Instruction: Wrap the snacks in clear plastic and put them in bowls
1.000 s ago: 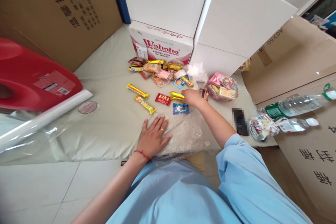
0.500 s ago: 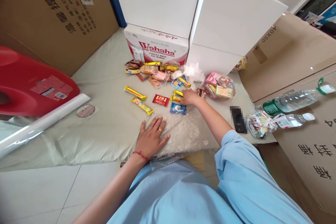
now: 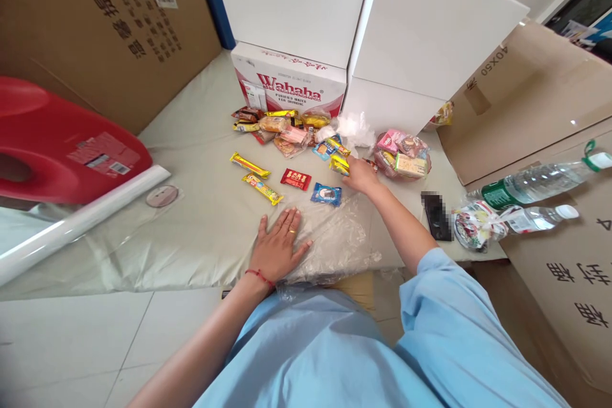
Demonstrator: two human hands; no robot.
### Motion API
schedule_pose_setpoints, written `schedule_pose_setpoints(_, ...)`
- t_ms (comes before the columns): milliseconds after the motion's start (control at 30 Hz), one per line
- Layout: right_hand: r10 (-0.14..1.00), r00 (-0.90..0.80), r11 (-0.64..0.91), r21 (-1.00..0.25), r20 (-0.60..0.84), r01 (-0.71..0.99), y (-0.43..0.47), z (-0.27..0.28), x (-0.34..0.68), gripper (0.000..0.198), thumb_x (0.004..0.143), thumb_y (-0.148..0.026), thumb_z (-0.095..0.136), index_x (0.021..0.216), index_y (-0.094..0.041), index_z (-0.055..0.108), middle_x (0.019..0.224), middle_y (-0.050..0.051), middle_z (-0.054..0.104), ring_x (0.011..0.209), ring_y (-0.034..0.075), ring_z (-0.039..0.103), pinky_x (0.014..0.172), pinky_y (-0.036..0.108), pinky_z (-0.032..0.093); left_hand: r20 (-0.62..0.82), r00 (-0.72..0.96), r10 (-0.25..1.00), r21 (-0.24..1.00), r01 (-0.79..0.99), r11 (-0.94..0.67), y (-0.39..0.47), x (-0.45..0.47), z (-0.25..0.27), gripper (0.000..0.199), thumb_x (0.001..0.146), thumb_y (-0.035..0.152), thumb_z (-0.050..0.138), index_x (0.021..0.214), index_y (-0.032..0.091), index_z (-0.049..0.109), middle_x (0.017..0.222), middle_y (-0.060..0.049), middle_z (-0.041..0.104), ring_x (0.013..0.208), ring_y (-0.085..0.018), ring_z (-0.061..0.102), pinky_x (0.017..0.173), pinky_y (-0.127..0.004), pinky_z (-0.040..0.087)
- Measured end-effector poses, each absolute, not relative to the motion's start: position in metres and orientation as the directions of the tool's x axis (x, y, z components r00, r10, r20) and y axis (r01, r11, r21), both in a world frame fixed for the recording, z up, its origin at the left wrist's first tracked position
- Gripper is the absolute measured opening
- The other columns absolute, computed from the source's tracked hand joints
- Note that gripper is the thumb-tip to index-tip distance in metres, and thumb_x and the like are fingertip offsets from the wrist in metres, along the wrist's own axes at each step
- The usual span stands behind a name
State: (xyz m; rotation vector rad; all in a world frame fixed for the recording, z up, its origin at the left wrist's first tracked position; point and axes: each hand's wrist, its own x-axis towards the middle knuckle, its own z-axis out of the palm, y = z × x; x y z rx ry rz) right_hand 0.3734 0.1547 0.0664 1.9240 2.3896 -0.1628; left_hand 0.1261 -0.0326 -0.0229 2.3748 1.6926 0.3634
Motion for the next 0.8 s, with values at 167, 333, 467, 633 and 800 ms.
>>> schedule_pose_setpoints(167, 0.878, -0.474, 0.401, -0.429, -0.073, 0.809, 0.085, 0.092, 0.356, 0.044, 0.078, -0.028, 0.067, 0.119, -0.017, 0.057, 0.099, 0.005, 0.071, 0.081, 0.021, 0.062, 0.070, 0.027, 0.044, 0.075, 0.321, 0.944, 0.285, 0.900, -0.328, -0.032, 0.128, -0.023, 0.072, 0.103, 0.056, 0.038, 0.163, 0.017, 0.032, 0.169, -0.014, 0.031, 0.158, -0.033, 0.029, 0.128, -0.068, 0.001)
schedule_pose_setpoints(333, 0.810, -0.516, 0.387, -0.408, -0.279, 0.827, 0.032, 0.058, 0.361, 0.036, 0.076, -0.022, 0.065, 0.111, -0.019, 0.060, 0.100, 0.006, 0.072, 0.085, 0.021, 0.063, 0.071, 0.027, 0.039, 0.044, 0.316, 0.948, 0.281, 0.906, -0.315, -0.028, 0.121, -0.021, 0.069, 0.104, 0.053, 0.036, 0.163, 0.017, 0.033, 0.169, -0.013, 0.030, 0.158, -0.032, 0.029, 0.126, -0.070, -0.006)
schedule_pose_setpoints(467, 0.920, -0.258, 0.157, -0.325, -0.294, 0.933, 0.032, 0.039, 0.398, 0.034, 0.077, -0.020, 0.063, 0.111, -0.018, 0.059, 0.101, 0.007, 0.071, 0.085, 0.022, 0.062, 0.070, 0.027, 0.039, 0.044, 0.321, 0.946, 0.272, 0.907, -0.321, -0.024, 0.111, -0.020, 0.066, 0.105, 0.051, 0.036, 0.163, 0.021, 0.033, 0.169, -0.013, 0.031, 0.158, -0.032, 0.030, 0.125, -0.070, -0.010)
schedule_pose_setpoints(633, 0.909, -0.365, 0.253, -0.427, -0.203, 0.868, 0.034, 0.061, 0.397, 0.042, 0.078, -0.020, 0.062, 0.120, -0.019, 0.057, 0.104, 0.007, 0.069, 0.089, 0.023, 0.061, 0.076, 0.029, 0.042, 0.041, 0.322, 0.946, 0.274, 0.907, -0.320, -0.021, 0.108, -0.019, 0.067, 0.104, 0.052, 0.039, 0.163, 0.022, 0.032, 0.169, -0.014, 0.030, 0.157, -0.032, 0.032, 0.124, -0.072, -0.008)
schedule_pose_setpoints(800, 0.678, -0.692, 0.590, -0.376, -0.249, 0.714, 0.035, 0.061, 0.351, 0.034, 0.080, -0.024, 0.070, 0.113, -0.017, 0.064, 0.105, 0.010, 0.069, 0.099, 0.028, 0.057, 0.086, 0.035, 0.043, 0.040, 0.331, 0.943, 0.276, 0.903, -0.329, -0.021, 0.108, -0.019, 0.068, 0.103, 0.051, 0.039, 0.163, 0.021, 0.033, 0.169, -0.014, 0.031, 0.157, -0.033, 0.032, 0.125, -0.072, -0.002)
